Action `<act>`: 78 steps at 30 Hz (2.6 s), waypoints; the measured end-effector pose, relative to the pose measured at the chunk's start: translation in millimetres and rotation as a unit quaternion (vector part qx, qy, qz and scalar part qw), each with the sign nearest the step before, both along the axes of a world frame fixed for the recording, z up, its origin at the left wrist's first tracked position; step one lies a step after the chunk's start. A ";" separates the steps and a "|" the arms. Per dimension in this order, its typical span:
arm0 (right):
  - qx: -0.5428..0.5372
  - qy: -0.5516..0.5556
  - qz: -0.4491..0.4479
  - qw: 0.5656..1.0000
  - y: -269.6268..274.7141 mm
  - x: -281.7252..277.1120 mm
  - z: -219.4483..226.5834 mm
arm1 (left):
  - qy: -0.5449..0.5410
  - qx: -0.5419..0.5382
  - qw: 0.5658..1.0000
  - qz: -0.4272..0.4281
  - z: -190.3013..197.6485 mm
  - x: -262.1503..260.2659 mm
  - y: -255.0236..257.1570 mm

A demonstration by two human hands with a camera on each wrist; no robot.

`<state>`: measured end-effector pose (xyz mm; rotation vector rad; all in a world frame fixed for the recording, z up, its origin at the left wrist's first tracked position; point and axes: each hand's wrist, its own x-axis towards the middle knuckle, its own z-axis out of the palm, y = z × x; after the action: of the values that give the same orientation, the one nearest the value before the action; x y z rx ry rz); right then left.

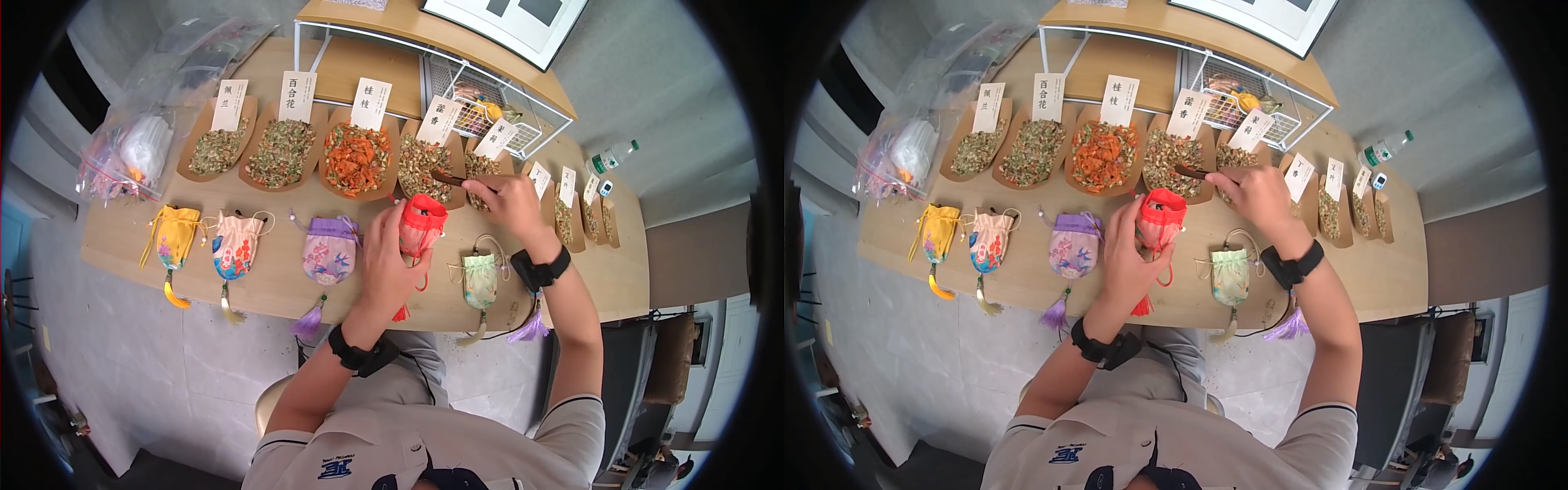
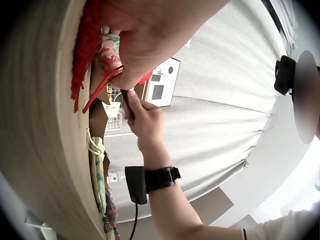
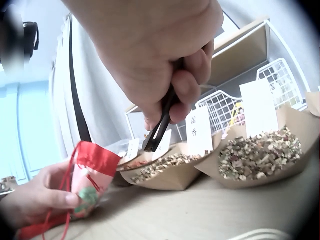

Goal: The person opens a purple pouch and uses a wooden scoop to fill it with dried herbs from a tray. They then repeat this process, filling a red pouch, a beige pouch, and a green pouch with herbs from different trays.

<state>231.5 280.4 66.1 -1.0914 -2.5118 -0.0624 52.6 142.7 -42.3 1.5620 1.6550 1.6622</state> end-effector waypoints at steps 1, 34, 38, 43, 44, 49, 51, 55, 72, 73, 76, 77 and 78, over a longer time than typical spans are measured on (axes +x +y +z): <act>-0.006 0.019 0.010 1.000 -5.7 -1.7 8.9 | -0.001 -0.001 1.000 0.000 0.0 0.1 0.0; -0.052 -0.092 -0.073 0.992 78.6 -20.1 1.8 | -0.011 -0.013 1.000 -0.012 0.4 -0.4 -0.6; -0.072 -0.117 -0.078 0.987 81.3 -30.2 2.5 | -0.009 -0.011 1.000 -0.012 0.9 -0.8 -0.6; -0.087 -0.131 -0.063 0.986 80.5 -27.2 0.2 | -0.011 -0.007 1.000 -0.011 -0.3 -0.4 0.0; -0.085 -0.132 -0.058 0.986 77.8 -25.7 0.4 | -0.012 -0.006 1.000 -0.011 -0.3 -0.4 0.0; -0.049 -0.167 -0.020 0.985 64.3 -20.5 0.1 | -0.013 0.000 1.000 -0.011 0.2 -0.1 -0.6; -0.032 -0.165 -0.006 0.986 63.2 -18.8 -2.7 | -0.013 -0.003 1.000 -0.011 0.2 -0.1 -0.3; 0.004 -0.168 0.004 0.986 62.6 -16.7 -13.2 | -0.008 -0.004 1.000 -0.008 0.1 0.1 -0.4; 0.092 -0.140 0.028 0.985 43.8 -10.7 -27.4 | -0.038 -0.016 0.999 -0.030 1.3 0.0 -1.7; 0.093 -0.125 0.027 0.987 42.2 -7.9 -26.2 | -0.037 -0.014 0.999 -0.030 1.1 0.2 -1.6; 0.073 -0.109 0.020 0.991 30.0 -3.9 -21.7 | 0.006 0.005 1.000 -0.005 0.0 -0.4 -0.2; 0.063 -0.109 0.016 0.992 26.0 -2.7 -20.8 | 0.000 0.003 1.000 -0.007 -0.2 -0.3 -0.1; 0.059 -0.104 0.021 0.993 23.6 -1.7 -21.1 | -0.006 0.001 1.000 -0.009 -0.3 0.1 0.0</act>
<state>229.9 304.0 45.0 -1.0305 -2.6736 -0.3254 52.7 142.7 -42.6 1.5600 1.6292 1.6619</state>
